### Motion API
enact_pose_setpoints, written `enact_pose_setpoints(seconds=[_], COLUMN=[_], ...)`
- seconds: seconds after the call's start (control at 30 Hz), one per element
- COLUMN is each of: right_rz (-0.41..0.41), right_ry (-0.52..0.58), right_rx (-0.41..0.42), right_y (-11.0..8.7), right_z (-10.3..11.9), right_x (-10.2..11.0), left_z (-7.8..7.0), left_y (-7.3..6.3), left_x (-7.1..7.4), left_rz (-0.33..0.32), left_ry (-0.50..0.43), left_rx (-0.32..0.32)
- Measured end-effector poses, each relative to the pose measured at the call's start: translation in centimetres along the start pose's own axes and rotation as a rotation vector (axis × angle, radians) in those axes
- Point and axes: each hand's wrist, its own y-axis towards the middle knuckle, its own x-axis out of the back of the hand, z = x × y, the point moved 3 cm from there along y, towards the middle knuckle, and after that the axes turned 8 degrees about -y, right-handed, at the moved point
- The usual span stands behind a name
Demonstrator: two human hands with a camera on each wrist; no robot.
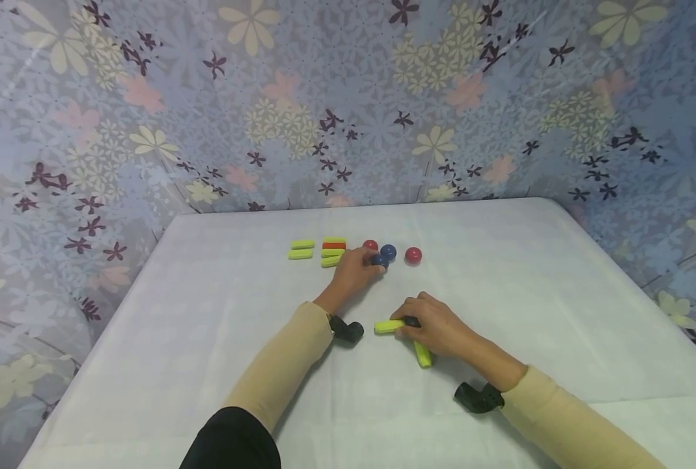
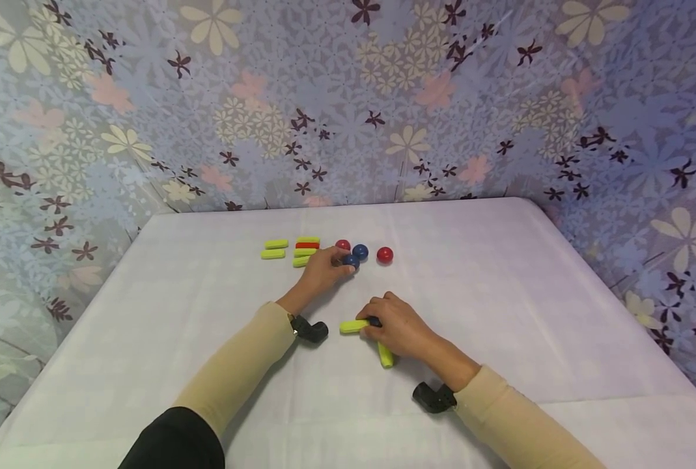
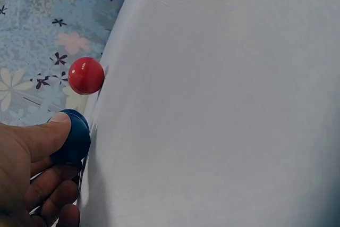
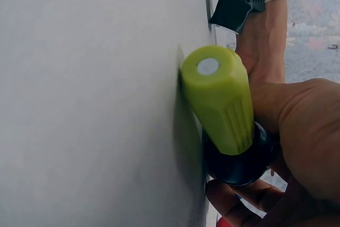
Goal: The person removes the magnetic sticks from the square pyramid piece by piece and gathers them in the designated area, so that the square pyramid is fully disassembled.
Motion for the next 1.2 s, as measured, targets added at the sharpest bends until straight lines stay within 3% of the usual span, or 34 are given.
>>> enact_pose_setpoints(seconds=[0.23,0.47,0.77,0.93,1.1,1.2], right_rz=[0.004,-0.049,-0.020,-0.008,-0.007,-0.010], right_ry=[-0.045,-0.091,-0.032,-0.009,0.007,0.012], right_rx=[-0.012,-0.074,-0.113,-0.137,-0.159,-0.162], right_y=[-0.2,-1.2,-1.6,-1.6,-1.7,-1.8], right_z=[0.0,-0.7,-1.2,-1.2,-1.4,-1.5], right_x=[0.5,1.7,1.6,1.5,1.3,1.2], left_z=[0.0,0.2,0.2,0.2,0.3,0.2], left_y=[0.4,0.5,-0.2,-2.9,-7.7,-9.9], left_x=[-0.2,-0.2,0.2,1.3,1.8,1.5], left_rz=[-0.001,-0.009,0.007,0.012,0.177,0.244], left_ry=[-0.005,-0.012,0.001,-0.035,-0.071,-0.070], left_rx=[0.015,0.040,0.042,0.016,-0.021,-0.063])
